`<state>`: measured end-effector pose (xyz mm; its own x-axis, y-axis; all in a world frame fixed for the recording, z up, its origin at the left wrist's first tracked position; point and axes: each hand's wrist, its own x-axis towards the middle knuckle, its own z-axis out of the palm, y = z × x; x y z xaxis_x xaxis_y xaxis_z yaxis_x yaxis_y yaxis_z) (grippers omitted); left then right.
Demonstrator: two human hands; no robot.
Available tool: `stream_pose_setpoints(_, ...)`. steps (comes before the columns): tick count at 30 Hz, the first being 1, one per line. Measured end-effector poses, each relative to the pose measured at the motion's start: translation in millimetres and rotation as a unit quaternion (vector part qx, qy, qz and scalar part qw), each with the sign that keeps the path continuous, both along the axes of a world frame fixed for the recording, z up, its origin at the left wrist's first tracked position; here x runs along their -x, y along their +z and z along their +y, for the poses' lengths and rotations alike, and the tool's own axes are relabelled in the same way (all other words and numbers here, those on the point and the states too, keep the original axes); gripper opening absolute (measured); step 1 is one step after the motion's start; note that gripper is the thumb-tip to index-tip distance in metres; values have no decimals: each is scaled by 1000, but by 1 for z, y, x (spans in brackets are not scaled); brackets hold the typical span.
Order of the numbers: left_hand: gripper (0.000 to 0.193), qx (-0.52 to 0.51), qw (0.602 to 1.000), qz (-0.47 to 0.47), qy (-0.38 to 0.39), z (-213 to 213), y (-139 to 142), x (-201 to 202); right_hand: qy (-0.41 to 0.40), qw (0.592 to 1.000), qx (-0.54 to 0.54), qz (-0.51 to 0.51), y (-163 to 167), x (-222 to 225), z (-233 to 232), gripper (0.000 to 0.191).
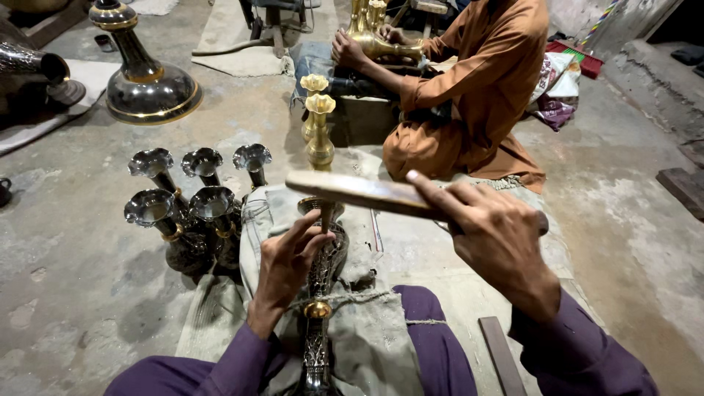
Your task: The person sits cross-legged on the floor with an engraved brass vase on a cloth pad on their lap. They hold a small punch against the vase's surface with one hand and repeatedly strike it with a wooden mallet held in the other hand, working the decorative pattern around the vase.
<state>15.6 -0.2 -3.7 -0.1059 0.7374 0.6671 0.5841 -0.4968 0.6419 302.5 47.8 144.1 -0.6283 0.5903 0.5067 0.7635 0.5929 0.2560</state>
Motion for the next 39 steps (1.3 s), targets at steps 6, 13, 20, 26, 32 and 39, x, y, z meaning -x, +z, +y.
stream_pose_setpoints(6, 51, 0, 1000, 7, 17, -2, 4, -2, 26, 999, 23, 0, 1, 0, -2, 61)
stream_pose_setpoints(13, 50, 3, 999, -36, -14, -7, 11, -5, 67, 983, 123, 120, 4, 1, -4, 70)
stream_pose_setpoints(20, 50, -19, 999, -26, -2, -9, 16, -6, 38, 994, 78, 68, 3, 4, -8, 64)
stream_pose_setpoints(26, 48, -9, 999, -33, -8, -8, 14, -5, 16, 964, 211, 162, 5, 10, -4, 65)
stream_pose_setpoints(32, 49, -1, 1000, -25, -2, -8, 11, -3, 60, 976, 141, 158, 3, 12, -5, 73)
stream_pose_setpoints(39, 48, 3, 998, -56, -24, -12, 16, -3, 4, 988, 114, 99, 1, 18, -3, 63)
